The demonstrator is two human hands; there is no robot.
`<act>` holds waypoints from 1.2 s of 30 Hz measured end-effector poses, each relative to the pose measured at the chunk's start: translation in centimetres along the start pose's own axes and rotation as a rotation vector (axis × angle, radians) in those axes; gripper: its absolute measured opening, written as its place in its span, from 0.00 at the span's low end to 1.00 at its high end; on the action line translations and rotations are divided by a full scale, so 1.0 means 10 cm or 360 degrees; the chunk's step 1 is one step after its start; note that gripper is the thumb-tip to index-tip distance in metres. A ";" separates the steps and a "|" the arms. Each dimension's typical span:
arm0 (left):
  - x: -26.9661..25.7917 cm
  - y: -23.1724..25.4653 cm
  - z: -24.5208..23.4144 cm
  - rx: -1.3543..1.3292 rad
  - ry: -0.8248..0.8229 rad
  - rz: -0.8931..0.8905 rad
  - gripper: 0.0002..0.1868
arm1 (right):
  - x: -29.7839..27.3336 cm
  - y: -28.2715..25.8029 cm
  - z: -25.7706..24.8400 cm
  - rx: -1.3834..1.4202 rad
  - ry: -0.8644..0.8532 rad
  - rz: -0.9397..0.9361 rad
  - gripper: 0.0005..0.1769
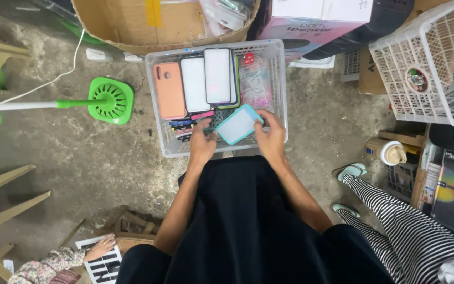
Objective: The person organizes phone screen protectors and cases by placing them into a plastic bin, sometimes first inserting a case into a plastic bag, and sometimes placing one packaged case into another. The person uses both hands to manipulate the items.
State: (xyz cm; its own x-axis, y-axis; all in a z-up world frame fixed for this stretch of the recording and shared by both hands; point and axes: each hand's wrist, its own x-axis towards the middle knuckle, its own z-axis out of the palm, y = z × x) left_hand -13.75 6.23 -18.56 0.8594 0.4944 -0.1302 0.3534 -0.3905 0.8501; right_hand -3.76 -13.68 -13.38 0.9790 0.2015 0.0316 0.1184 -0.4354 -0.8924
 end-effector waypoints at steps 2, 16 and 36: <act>0.05 0.09 0.05 -0.0014 -0.0072 0.0080 0.25 | -0.01 0.28 -0.04 0.0198 0.0078 0.0107 0.15; 0.10 0.14 0.70 -0.0518 -0.0655 -0.0516 0.12 | 0.04 0.66 -0.27 0.0987 0.0210 0.0757 0.26; 0.28 0.18 0.37 -0.1078 -0.0644 -0.0646 0.20 | 0.42 0.19 -0.81 0.0743 -0.0364 0.0789 0.14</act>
State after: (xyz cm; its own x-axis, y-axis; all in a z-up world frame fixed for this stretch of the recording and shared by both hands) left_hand -9.34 4.03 -19.26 0.8255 0.1323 -0.5487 0.4750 0.3622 0.8020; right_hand 1.92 -20.76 -11.29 0.8337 0.2784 -0.4769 -0.4647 -0.1130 -0.8782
